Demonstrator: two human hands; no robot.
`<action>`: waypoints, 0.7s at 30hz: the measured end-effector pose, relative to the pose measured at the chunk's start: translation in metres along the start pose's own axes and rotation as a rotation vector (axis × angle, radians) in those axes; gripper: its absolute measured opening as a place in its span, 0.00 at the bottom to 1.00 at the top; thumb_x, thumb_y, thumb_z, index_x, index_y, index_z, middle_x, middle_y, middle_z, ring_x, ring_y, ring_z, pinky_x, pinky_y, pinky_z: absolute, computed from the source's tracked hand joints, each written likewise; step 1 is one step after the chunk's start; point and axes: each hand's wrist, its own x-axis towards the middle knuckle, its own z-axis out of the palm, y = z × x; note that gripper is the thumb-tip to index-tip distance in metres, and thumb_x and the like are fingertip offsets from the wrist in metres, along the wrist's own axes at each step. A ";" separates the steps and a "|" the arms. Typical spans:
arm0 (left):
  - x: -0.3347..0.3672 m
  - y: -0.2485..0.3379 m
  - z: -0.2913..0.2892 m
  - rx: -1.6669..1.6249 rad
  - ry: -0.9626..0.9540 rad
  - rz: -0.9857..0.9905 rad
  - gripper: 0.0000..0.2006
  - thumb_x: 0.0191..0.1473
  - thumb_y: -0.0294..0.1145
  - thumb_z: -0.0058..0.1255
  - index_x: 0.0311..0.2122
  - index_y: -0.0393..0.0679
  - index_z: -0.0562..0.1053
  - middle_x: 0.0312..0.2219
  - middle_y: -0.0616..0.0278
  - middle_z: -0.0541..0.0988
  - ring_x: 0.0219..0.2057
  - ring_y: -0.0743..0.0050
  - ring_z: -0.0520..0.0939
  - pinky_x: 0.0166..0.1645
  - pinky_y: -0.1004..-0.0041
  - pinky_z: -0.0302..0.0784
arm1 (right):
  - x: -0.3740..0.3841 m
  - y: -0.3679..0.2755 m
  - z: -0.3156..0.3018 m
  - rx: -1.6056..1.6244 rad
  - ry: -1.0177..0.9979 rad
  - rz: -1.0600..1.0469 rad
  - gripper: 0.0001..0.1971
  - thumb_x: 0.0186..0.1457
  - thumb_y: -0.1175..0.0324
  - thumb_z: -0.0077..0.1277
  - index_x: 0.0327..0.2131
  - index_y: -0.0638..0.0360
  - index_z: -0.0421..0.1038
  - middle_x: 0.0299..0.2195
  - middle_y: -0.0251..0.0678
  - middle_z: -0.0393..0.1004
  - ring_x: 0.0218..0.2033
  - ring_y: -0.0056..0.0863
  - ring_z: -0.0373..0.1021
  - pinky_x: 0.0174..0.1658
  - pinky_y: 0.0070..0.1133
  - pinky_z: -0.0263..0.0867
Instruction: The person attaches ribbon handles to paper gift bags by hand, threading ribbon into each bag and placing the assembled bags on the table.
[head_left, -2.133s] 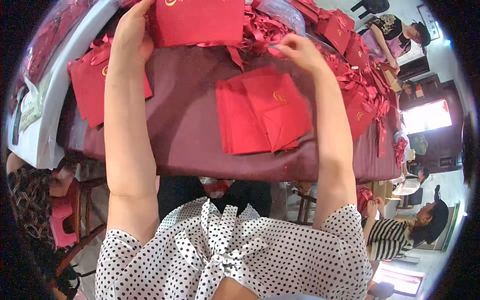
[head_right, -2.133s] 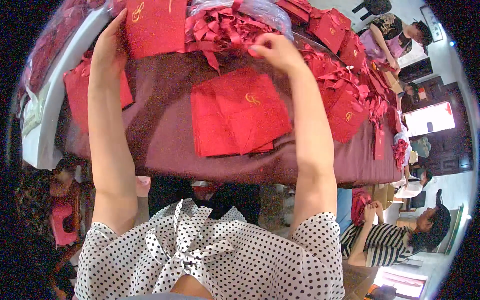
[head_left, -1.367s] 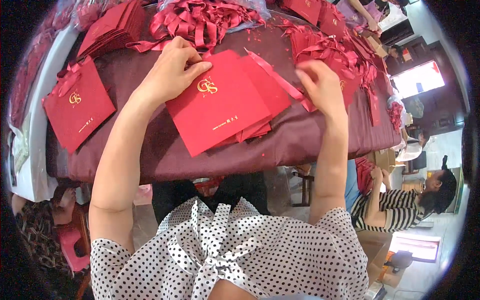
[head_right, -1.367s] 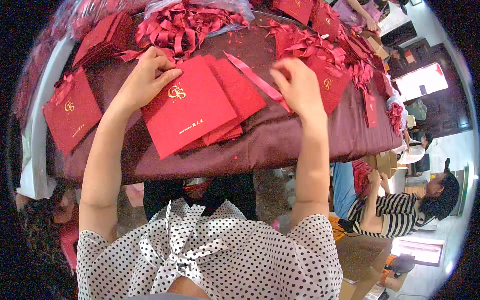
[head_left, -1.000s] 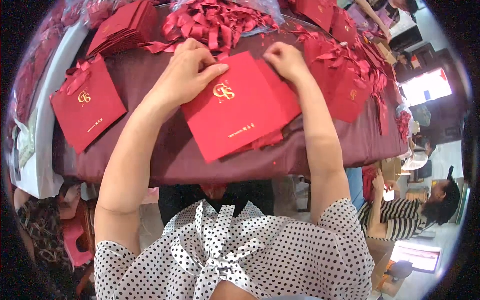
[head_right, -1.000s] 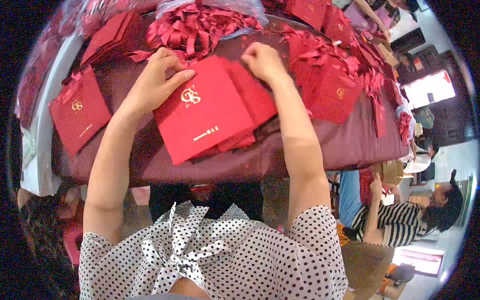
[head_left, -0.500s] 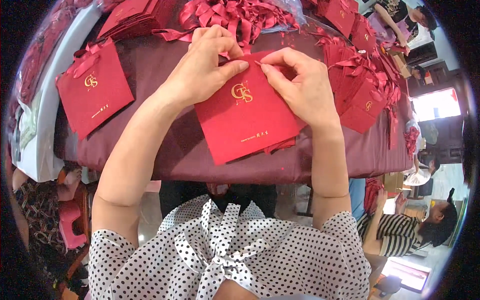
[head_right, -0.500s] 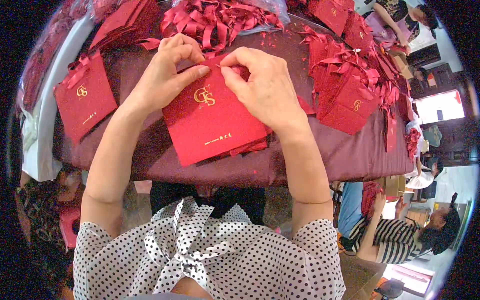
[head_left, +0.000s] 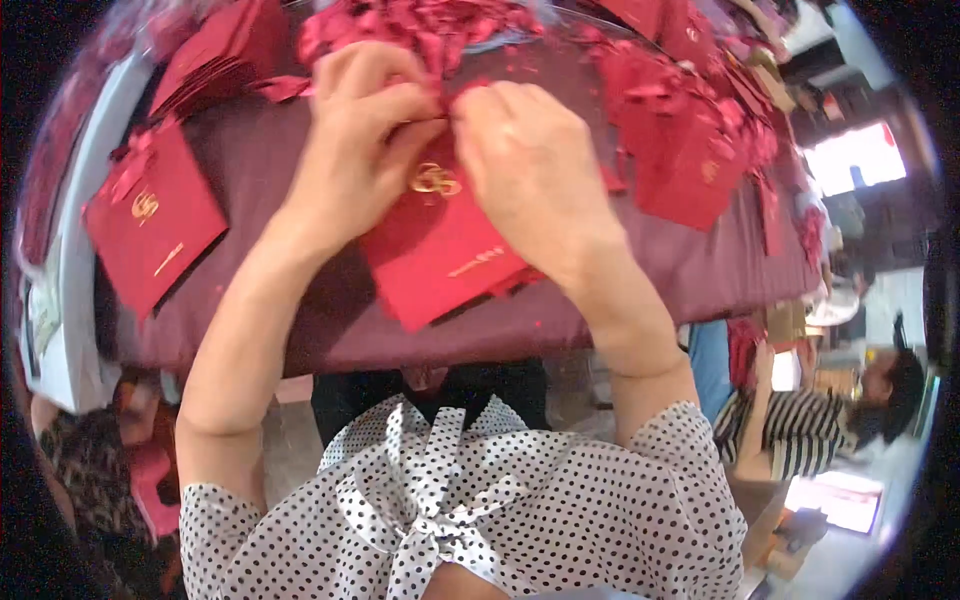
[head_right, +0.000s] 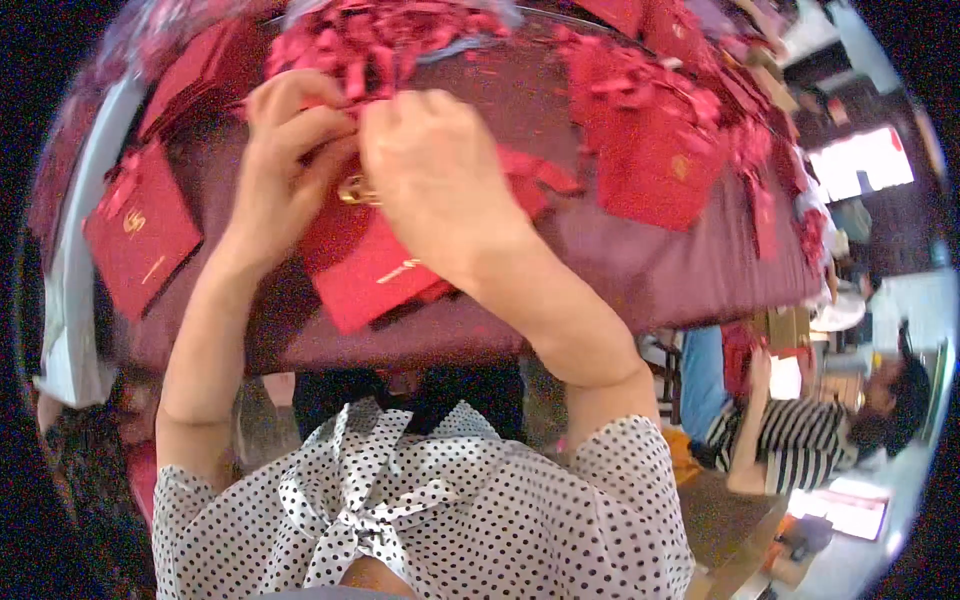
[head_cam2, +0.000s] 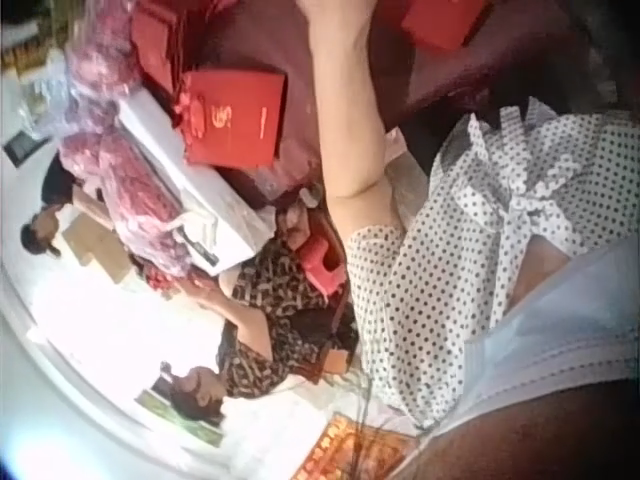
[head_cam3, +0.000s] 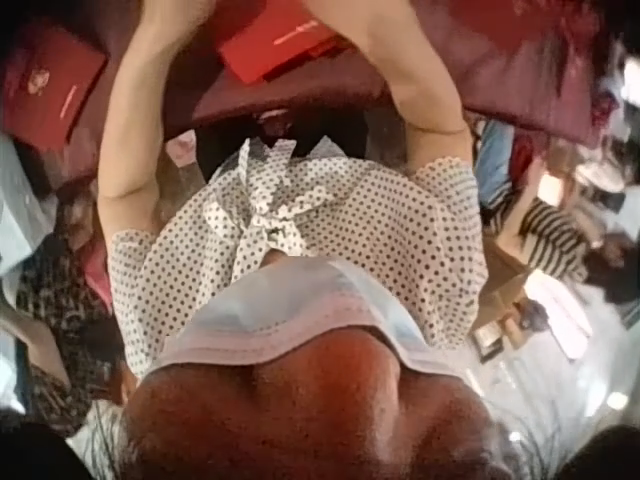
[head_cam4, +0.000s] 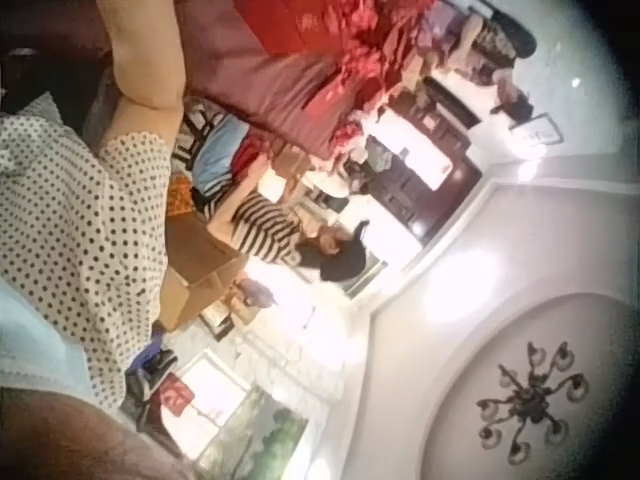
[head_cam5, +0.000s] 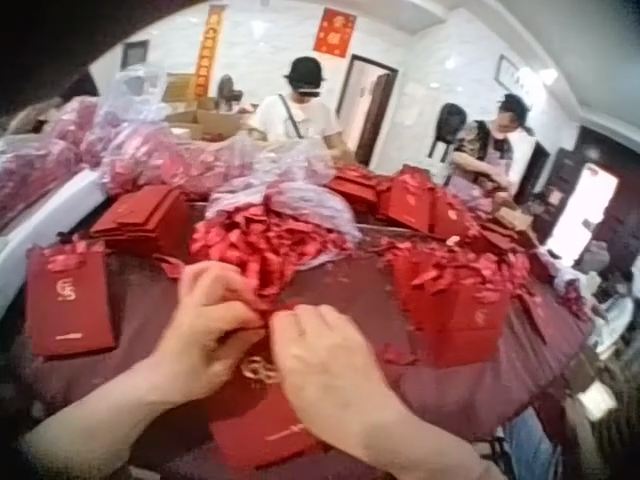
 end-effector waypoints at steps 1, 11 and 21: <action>0.003 0.002 -0.005 -0.035 -0.015 0.007 0.07 0.39 0.23 0.56 0.26 0.41 0.71 0.32 0.61 0.71 0.41 0.58 0.69 0.49 0.65 0.59 | 0.001 0.004 0.001 0.076 0.072 -0.011 0.02 0.47 0.73 0.49 0.27 0.60 0.68 0.24 0.41 0.70 0.28 0.40 0.69 0.33 0.30 0.66; -0.015 -0.020 0.006 0.005 -0.126 0.044 0.12 0.45 0.16 0.46 0.38 0.35 0.71 0.41 0.54 0.72 0.52 0.52 0.67 0.57 0.63 0.57 | -0.015 0.000 0.006 -0.136 0.153 -0.081 0.07 0.40 0.67 0.47 0.21 0.59 0.72 0.20 0.35 0.71 0.26 0.29 0.66 0.28 0.26 0.60; -0.035 -0.056 -0.017 -0.336 -0.261 -0.375 0.15 0.57 0.22 0.39 0.50 0.35 0.65 0.50 0.56 0.67 0.54 0.68 0.66 0.58 0.72 0.56 | -0.012 0.008 0.017 0.070 0.145 -0.047 0.11 0.42 0.64 0.47 0.22 0.62 0.72 0.22 0.38 0.72 0.25 0.33 0.67 0.27 0.28 0.58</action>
